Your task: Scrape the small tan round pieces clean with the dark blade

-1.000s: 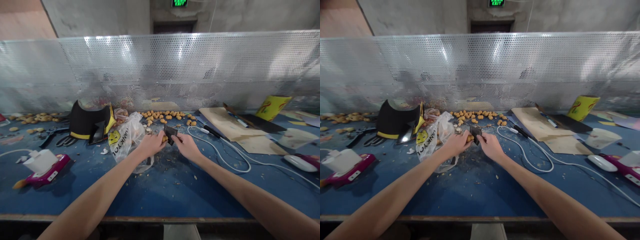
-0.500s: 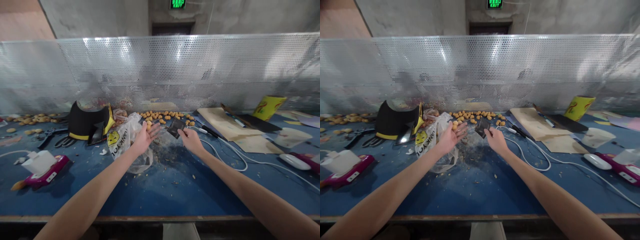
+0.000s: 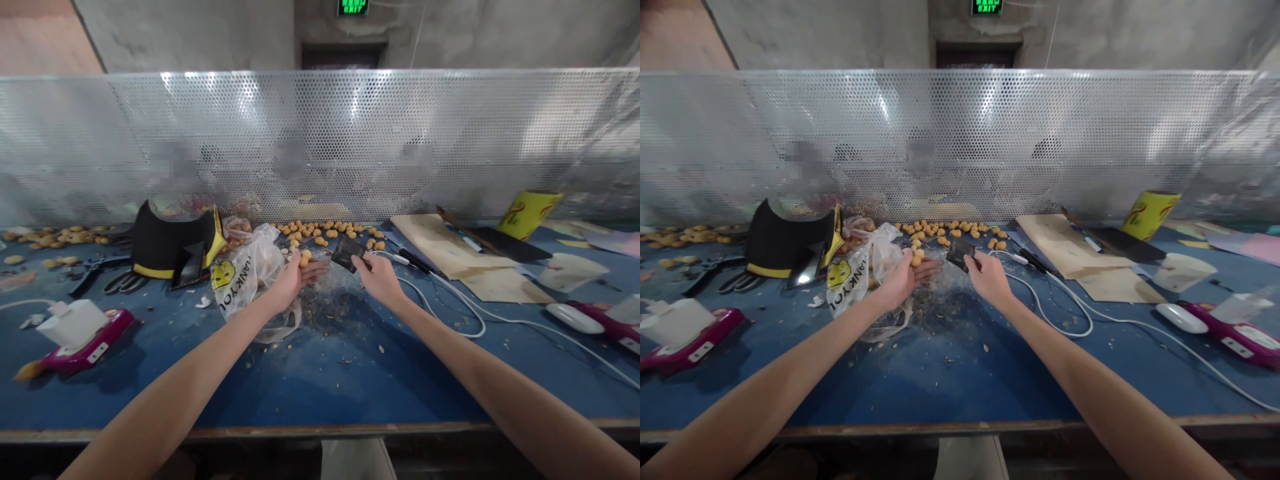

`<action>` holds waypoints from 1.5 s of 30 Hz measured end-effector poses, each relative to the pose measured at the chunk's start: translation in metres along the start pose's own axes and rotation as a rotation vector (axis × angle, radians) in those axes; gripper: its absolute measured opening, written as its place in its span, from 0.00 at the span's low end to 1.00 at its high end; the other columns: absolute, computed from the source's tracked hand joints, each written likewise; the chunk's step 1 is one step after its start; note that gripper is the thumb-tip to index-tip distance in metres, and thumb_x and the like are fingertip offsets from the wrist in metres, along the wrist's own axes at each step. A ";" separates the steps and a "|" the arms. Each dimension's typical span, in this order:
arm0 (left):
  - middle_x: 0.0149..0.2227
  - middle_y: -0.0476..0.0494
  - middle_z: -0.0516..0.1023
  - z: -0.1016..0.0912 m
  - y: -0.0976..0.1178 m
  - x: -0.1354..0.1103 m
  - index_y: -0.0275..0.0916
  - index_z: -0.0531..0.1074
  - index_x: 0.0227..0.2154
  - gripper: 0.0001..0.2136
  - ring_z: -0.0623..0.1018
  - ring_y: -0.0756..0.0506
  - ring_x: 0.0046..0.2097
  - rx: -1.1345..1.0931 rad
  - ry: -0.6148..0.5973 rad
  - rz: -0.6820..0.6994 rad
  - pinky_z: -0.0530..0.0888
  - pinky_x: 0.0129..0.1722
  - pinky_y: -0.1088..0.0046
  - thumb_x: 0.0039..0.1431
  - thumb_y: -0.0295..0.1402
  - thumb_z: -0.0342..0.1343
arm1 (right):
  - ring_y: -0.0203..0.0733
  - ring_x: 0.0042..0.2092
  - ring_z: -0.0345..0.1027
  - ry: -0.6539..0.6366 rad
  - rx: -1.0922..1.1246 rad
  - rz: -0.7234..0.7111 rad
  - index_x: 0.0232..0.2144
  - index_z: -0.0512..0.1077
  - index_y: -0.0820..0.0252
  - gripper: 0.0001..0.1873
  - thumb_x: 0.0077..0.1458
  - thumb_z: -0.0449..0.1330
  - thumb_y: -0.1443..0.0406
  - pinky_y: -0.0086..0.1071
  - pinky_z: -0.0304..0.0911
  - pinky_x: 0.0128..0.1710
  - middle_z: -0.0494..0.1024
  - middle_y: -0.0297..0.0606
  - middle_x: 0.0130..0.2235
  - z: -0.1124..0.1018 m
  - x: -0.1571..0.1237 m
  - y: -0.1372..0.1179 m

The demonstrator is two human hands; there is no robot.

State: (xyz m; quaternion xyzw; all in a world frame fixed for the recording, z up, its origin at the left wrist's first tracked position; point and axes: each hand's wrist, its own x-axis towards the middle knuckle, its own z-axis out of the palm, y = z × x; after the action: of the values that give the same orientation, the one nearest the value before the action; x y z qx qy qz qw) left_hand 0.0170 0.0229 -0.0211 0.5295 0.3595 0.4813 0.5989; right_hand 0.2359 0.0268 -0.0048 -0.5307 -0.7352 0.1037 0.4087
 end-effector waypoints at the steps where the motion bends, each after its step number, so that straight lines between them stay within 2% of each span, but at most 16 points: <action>1: 0.49 0.34 0.79 0.000 -0.001 -0.001 0.38 0.69 0.44 0.29 0.79 0.42 0.48 -0.003 -0.033 -0.009 0.75 0.43 0.64 0.68 0.53 0.28 | 0.40 0.22 0.63 0.001 0.005 -0.008 0.20 0.62 0.57 0.20 0.62 0.50 0.56 0.31 0.53 0.25 0.67 0.34 0.15 -0.001 -0.001 -0.002; 6: 0.47 0.33 0.80 0.000 -0.002 -0.004 0.36 0.71 0.44 0.31 0.80 0.40 0.46 -0.032 -0.156 -0.070 0.73 0.35 0.69 0.65 0.58 0.35 | 0.38 0.21 0.64 -0.035 0.064 -0.045 0.19 0.65 0.58 0.22 0.63 0.50 0.56 0.30 0.56 0.25 0.71 0.35 0.17 -0.002 -0.008 -0.014; 9: 0.43 0.34 0.81 0.004 -0.007 -0.005 0.35 0.71 0.42 0.31 0.81 0.41 0.41 -0.042 -0.185 -0.100 0.72 0.32 0.72 0.63 0.59 0.36 | 0.38 0.23 0.66 -0.065 0.094 -0.143 0.30 0.75 0.60 0.17 0.63 0.51 0.59 0.30 0.59 0.26 0.79 0.37 0.25 0.000 -0.013 -0.022; 12: 0.37 0.38 0.81 0.009 -0.013 -0.006 0.37 0.70 0.39 0.30 0.80 0.44 0.31 -0.027 -0.116 -0.090 0.70 0.26 0.72 0.63 0.60 0.37 | 0.40 0.30 0.71 -0.082 0.076 -0.247 0.48 0.75 0.57 0.16 0.63 0.51 0.64 0.32 0.64 0.32 0.82 0.39 0.40 0.002 -0.016 -0.026; 14: 0.32 0.40 0.80 0.013 -0.015 -0.008 0.37 0.70 0.36 0.29 0.76 0.47 0.25 0.014 -0.057 -0.048 0.68 0.24 0.73 0.62 0.60 0.38 | 0.43 0.38 0.73 -0.089 0.047 -0.331 0.53 0.73 0.57 0.19 0.62 0.51 0.67 0.35 0.66 0.39 0.81 0.40 0.46 0.003 -0.016 -0.027; 18: 0.24 0.45 0.74 0.017 -0.013 -0.013 0.37 0.68 0.32 0.29 0.69 0.50 0.22 0.105 -0.043 0.027 0.64 0.22 0.74 0.61 0.61 0.38 | 0.45 0.46 0.71 -0.085 0.039 -0.453 0.55 0.71 0.56 0.20 0.63 0.51 0.68 0.41 0.66 0.48 0.79 0.41 0.49 0.005 -0.015 -0.025; 22: 0.19 0.51 0.62 0.018 -0.011 -0.015 0.38 0.61 0.25 0.29 0.61 0.53 0.20 0.170 -0.104 0.081 0.58 0.21 0.76 0.61 0.61 0.36 | 0.47 0.48 0.69 -0.105 0.048 -0.482 0.56 0.71 0.56 0.22 0.61 0.51 0.70 0.45 0.66 0.49 0.79 0.43 0.47 0.007 -0.014 -0.022; 25: 0.19 0.55 0.56 0.015 -0.016 -0.011 0.39 0.59 0.27 0.27 0.57 0.54 0.20 0.171 -0.087 0.112 0.57 0.21 0.77 0.61 0.61 0.39 | 0.49 0.51 0.68 -0.135 0.059 -0.488 0.57 0.70 0.57 0.24 0.59 0.53 0.70 0.48 0.65 0.52 0.78 0.45 0.50 0.007 -0.013 -0.022; 27: 0.21 0.56 0.56 0.011 -0.019 -0.008 0.40 0.61 0.31 0.24 0.58 0.53 0.21 0.212 -0.020 0.130 0.58 0.21 0.78 0.61 0.59 0.43 | 0.51 0.53 0.66 -0.182 0.075 -0.509 0.59 0.67 0.58 0.26 0.58 0.55 0.68 0.49 0.64 0.54 0.75 0.46 0.53 0.005 -0.013 -0.021; 30: 0.28 0.51 0.65 0.005 -0.020 -0.005 0.40 0.62 0.34 0.19 0.66 0.51 0.28 0.394 0.090 0.231 0.65 0.27 0.76 0.64 0.53 0.46 | 0.53 0.58 0.63 -0.266 0.137 -0.554 0.62 0.62 0.58 0.29 0.59 0.57 0.62 0.52 0.60 0.57 0.70 0.47 0.59 0.001 -0.013 -0.019; 33: 0.32 0.48 0.70 0.005 -0.014 -0.008 0.39 0.64 0.35 0.14 0.71 0.48 0.35 0.606 0.154 0.304 0.69 0.35 0.73 0.67 0.45 0.43 | 0.54 0.60 0.63 -0.328 0.241 -0.487 0.62 0.63 0.57 0.26 0.64 0.51 0.56 0.52 0.58 0.59 0.69 0.46 0.60 0.000 -0.014 -0.019; 36: 0.33 0.45 0.73 0.008 -0.004 -0.015 0.40 0.63 0.39 0.12 0.75 0.44 0.37 0.894 0.198 0.313 0.69 0.38 0.69 0.68 0.43 0.43 | 0.53 0.57 0.67 -0.343 0.343 -0.337 0.59 0.66 0.58 0.25 0.66 0.47 0.54 0.49 0.62 0.56 0.74 0.45 0.55 0.005 -0.015 -0.023; 40: 0.36 0.40 0.77 0.015 0.009 -0.023 0.40 0.62 0.46 0.14 0.78 0.39 0.38 1.230 0.178 0.246 0.70 0.36 0.66 0.68 0.44 0.42 | 0.49 0.46 0.72 -0.336 0.383 -0.243 0.54 0.68 0.61 0.23 0.64 0.52 0.53 0.46 0.68 0.48 0.78 0.43 0.45 0.015 -0.015 -0.024; 42: 0.37 0.37 0.78 0.018 0.012 -0.025 0.39 0.61 0.49 0.15 0.79 0.37 0.39 1.330 0.182 0.227 0.71 0.37 0.65 0.68 0.44 0.42 | 0.49 0.46 0.71 -0.344 0.403 -0.231 0.54 0.68 0.60 0.22 0.63 0.53 0.54 0.46 0.68 0.48 0.77 0.42 0.45 0.018 -0.015 -0.023; 45: 0.38 0.36 0.79 0.019 0.013 -0.025 0.38 0.59 0.51 0.16 0.80 0.36 0.39 1.376 0.223 0.220 0.72 0.37 0.64 0.68 0.43 0.41 | 0.48 0.50 0.70 -0.425 0.537 -0.220 0.58 0.63 0.58 0.24 0.63 0.54 0.55 0.46 0.68 0.51 0.75 0.44 0.50 0.023 -0.017 -0.022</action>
State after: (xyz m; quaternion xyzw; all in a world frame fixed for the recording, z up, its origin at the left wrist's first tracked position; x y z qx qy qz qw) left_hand 0.0258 -0.0071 -0.0070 0.7688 0.5860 0.2537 0.0356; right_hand 0.2060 0.0096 -0.0143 -0.2887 -0.8031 0.3566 0.3802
